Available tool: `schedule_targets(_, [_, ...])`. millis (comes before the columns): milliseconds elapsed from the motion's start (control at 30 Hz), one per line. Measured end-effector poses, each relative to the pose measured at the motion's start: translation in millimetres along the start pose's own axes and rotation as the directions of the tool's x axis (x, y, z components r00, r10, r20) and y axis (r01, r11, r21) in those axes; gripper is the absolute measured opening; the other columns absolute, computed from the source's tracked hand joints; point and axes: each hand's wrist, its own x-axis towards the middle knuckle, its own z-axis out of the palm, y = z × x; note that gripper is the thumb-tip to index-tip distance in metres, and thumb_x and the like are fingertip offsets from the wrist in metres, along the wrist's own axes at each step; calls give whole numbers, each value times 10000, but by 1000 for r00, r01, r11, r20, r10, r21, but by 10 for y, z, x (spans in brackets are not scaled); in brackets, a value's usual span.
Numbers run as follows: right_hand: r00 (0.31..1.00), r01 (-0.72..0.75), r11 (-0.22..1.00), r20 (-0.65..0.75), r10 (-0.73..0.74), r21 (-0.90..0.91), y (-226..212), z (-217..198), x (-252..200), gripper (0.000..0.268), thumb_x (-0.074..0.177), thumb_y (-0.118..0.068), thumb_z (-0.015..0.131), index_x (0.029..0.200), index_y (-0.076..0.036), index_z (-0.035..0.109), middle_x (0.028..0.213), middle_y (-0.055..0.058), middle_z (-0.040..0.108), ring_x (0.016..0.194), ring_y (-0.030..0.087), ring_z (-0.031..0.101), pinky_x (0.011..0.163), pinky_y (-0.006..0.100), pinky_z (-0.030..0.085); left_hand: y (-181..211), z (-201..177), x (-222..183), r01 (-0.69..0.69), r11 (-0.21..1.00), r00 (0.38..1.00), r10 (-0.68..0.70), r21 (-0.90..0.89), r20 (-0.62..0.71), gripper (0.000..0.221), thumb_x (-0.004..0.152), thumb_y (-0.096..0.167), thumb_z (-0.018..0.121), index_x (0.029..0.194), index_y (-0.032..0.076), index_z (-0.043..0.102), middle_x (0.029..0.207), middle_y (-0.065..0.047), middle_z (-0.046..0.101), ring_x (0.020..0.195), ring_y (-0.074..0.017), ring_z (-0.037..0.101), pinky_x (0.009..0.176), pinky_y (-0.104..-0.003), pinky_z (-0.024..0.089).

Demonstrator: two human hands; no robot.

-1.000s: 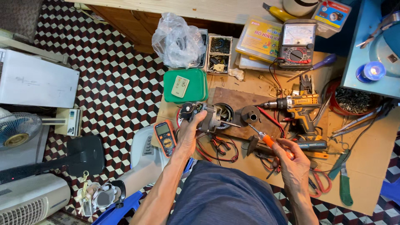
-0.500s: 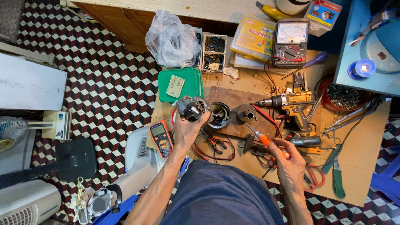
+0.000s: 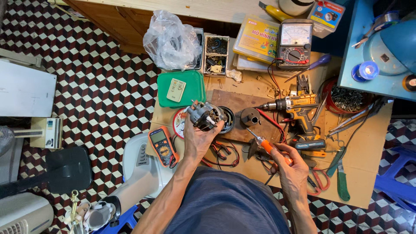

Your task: The person uses a hammer and screwdriver to tap and adjust a small cylindrical electrical component on a cluttered workbench. They repeatedly reposition the component and apply light hammer blows while holding it steady with the other hand.

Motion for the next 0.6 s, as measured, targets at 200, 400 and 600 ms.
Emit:
schedule_targets(200, [1000, 2, 999, 5, -2, -34, 16, 30, 55, 364, 928, -202, 707, 1221, 10, 674, 846, 56, 640, 610, 90, 582, 530, 263, 503, -153, 95, 33, 5, 983, 999, -11, 186, 31, 861, 725, 322, 911, 1403, -10, 497, 1262, -190, 618, 1170, -318, 629, 1014, -432, 516])
schedule_targets(400, [997, 70, 987, 24, -68, -145, -132, 127, 28, 379, 918, -221, 707, 1236, -18, 664, 897, 53, 711, 621, 71, 592, 534, 247, 522, -586, 236, 118, -194, 903, 979, 154, 385, 132, 1025, 677, 353, 941, 1480, -15, 422, 1263, -187, 604, 1186, -361, 560, 1058, -479, 453])
schedule_targets(600, [960, 274, 835, 85, -266, -477, -412, 356, 38, 368, 917, -212, 728, 1226, -20, 674, 932, 102, 753, 717, 107, 678, 623, 273, 550, -687, 371, 81, -276, 857, 955, 193, 435, 226, 1087, 621, 246, 924, 1526, -2, 374, 1353, -236, 498, 1320, -427, 457, 1121, -495, 414])
